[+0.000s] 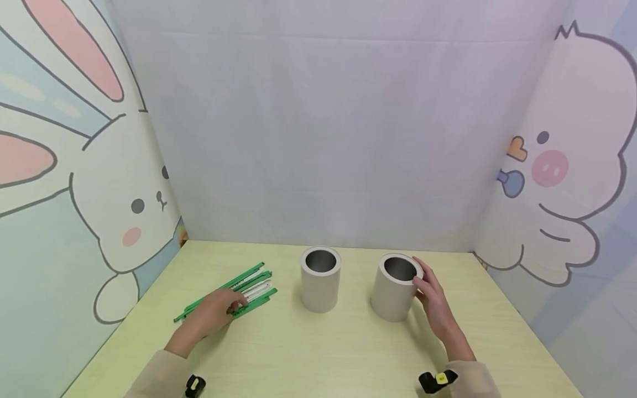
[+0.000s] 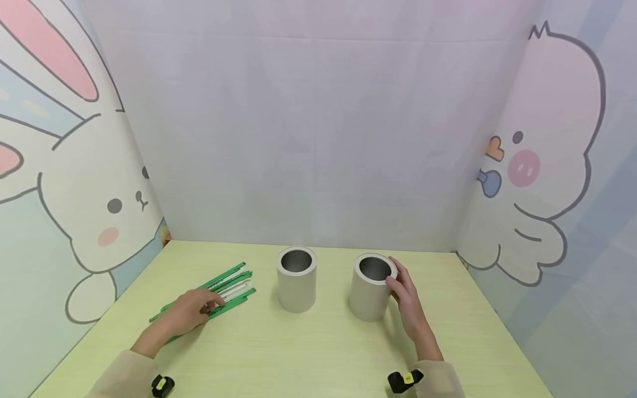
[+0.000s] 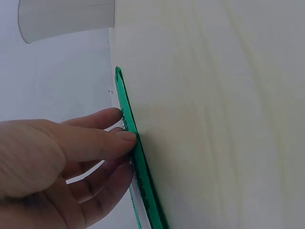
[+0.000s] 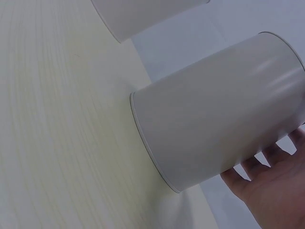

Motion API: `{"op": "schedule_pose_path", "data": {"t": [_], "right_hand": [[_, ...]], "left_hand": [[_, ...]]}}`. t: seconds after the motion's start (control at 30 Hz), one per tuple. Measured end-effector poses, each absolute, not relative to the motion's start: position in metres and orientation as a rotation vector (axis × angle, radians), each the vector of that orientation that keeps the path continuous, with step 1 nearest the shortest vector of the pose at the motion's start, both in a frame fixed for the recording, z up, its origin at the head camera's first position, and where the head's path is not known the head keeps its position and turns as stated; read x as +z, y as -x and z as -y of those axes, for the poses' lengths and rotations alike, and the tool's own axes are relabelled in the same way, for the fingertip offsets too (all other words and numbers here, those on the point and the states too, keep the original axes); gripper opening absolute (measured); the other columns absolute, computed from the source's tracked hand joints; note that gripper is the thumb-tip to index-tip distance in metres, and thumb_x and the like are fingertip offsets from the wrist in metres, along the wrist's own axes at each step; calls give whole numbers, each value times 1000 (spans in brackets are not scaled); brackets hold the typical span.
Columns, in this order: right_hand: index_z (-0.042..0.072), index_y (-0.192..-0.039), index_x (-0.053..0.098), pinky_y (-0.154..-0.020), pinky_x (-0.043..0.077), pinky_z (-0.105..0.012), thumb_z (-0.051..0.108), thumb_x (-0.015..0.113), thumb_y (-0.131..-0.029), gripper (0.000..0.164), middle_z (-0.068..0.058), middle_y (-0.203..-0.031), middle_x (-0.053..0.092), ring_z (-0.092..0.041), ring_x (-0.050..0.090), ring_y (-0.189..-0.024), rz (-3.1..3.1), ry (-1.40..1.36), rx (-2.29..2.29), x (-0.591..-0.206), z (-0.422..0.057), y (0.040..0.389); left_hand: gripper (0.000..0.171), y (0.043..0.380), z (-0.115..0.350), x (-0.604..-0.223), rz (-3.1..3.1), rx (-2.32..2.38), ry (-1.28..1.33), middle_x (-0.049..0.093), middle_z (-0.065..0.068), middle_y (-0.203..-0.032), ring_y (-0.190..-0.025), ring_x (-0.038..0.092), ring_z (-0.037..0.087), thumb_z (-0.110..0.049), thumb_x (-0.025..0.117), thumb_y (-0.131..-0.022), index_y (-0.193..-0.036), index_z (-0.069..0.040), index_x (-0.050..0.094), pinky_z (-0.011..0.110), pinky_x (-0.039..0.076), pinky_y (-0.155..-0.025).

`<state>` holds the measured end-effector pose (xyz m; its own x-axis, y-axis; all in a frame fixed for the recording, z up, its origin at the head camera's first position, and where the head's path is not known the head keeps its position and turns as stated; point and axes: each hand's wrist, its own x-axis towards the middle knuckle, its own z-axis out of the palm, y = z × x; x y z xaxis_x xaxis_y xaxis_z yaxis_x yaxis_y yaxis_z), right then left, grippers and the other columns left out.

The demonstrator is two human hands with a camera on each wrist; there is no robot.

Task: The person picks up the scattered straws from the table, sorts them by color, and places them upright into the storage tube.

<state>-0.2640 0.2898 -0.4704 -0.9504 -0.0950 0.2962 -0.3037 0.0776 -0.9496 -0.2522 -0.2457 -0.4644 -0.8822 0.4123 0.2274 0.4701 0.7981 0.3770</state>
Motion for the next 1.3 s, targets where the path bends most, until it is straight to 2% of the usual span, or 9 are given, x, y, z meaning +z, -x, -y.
{"op": "schedule_pose_path", "data": {"t": [0.1,0.4,0.7,1.0,1.13,1.3], "right_hand": [[9,-168,21,-103,44,-15,28,34,-117,57,-5,-162,36,0,41,-138,2185,-415,1987,-470,-289,264],[7,-168,22,-101,44,-14,26,34,-117,56,-12,-163,34,0,43,-137,2169,-445,1976,-471,-290,264],[10,-168,23,-102,44,-15,28,34,-117,55,-4,-161,38,0,43,-137,2182,-430,1973,-470,-290,264],[9,-168,23,-101,44,-15,26,34,-117,55,-12,-163,35,-4,43,-138,2178,-436,1974,-470,-289,262],[10,-168,24,-101,44,-16,26,34,-117,55,-8,-161,37,-3,42,-138,2178,-436,1978,-471,-290,263],[10,-168,21,-102,43,-15,26,34,-117,56,-7,-161,37,-3,42,-138,2182,-440,1978,-472,-291,265]], "left_hand": [[41,251,245,-464,2849,-641,699,67,-5,-87,-80,56,8,21,73,-80,-106,-10,79,30,53,-70],[40,250,243,-463,2865,-626,718,70,-2,-88,-81,64,16,21,72,-80,-105,-10,78,32,57,-72],[44,251,244,-463,2852,-624,749,71,0,-89,-83,64,17,24,70,-77,-105,-10,77,34,57,-72],[44,253,245,-466,2850,-714,766,72,1,-92,-84,67,18,21,72,-76,-108,-9,77,32,56,-71],[42,253,244,-463,2844,-808,773,72,-3,-95,-84,64,14,16,74,-79,-111,-11,77,28,54,-71],[40,249,231,-449,2836,-973,812,72,-3,-102,-89,67,15,11,76,-87,-118,-13,76,27,57,-74]]}}
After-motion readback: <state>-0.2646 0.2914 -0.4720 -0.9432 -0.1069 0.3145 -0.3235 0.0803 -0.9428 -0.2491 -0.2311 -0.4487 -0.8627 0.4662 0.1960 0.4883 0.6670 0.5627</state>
